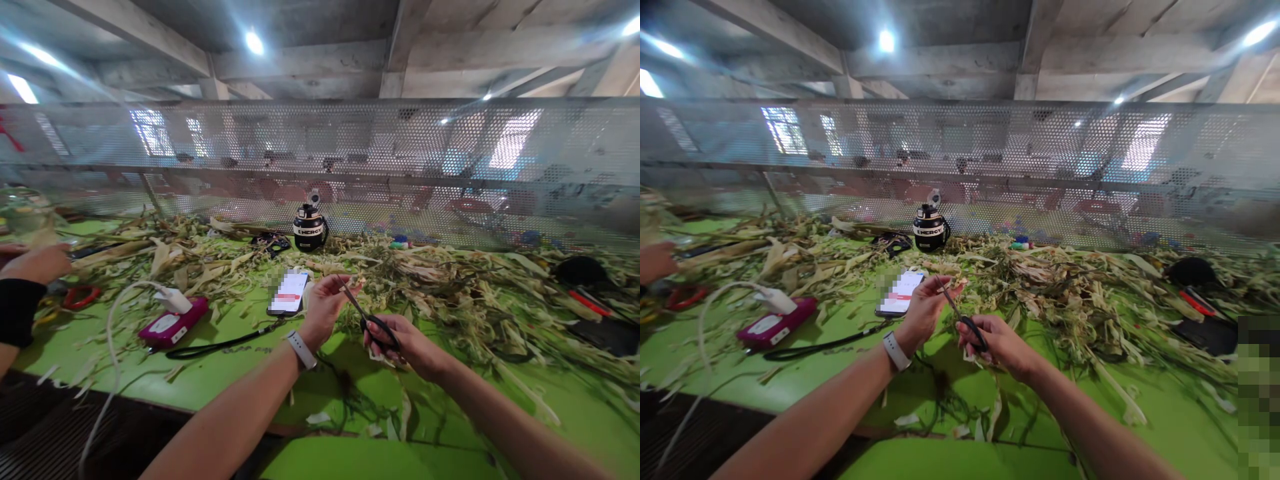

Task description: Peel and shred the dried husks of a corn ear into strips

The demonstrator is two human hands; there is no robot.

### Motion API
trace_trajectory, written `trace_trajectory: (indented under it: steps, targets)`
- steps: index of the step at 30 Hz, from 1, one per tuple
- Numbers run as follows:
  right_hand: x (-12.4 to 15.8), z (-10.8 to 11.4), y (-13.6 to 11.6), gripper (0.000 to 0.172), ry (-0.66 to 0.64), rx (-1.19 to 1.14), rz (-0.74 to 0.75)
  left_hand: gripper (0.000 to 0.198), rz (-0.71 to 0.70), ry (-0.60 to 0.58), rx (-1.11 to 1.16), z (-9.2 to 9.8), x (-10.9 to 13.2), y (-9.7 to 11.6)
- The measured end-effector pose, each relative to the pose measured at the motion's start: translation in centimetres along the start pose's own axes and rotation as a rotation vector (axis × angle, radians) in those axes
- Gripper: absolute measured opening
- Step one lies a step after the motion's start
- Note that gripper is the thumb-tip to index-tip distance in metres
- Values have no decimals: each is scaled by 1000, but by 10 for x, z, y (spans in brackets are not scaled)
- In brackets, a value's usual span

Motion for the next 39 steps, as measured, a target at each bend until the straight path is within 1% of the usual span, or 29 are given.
trace_trajectory:
  steps: [7, 15, 18, 29, 33, 35, 37, 39]
  targets:
    - [0, 0, 0, 47, 2, -13, -16, 32, -2, 23, -8, 1, 1, 2]
    - [-1, -1, 1, 47, -4, -5, 7, 33, 6, 26, -19, 0, 2, 2]
    - [0, -1, 1, 47, -1, 7, 1, 32, 11, 13, -9, -1, 2, 3]
    - [-1, -1, -1, 47, 2, 14, -9, 32, 26, 22, 0, -1, 2, 2]
    - [4, -1, -7, 45, 16, 27, 7, 32, 24, 38, -19, 3, 1, -1]
    - [8, -9, -11, 42, -60, 56, 21, 32, 27, 37, -2, 3, 1, -1]
    - [14, -22, -9, 37, -196, 98, -9, 34, 41, 18, 56, -1, 2, -1]
    - [18, -30, -4, 32, -289, 140, -45, 33, 65, -11, 104, -5, 3, -1]
Point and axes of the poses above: each hand's wrist, its own x-axis away from the middle knuckle, its own z-axis out of the back of the hand, y = z × x, the point moved 9 cm from there along -x, towards the middle knuckle, and after that the axes turned 12 degrees about -z, right-handed, at the moved point
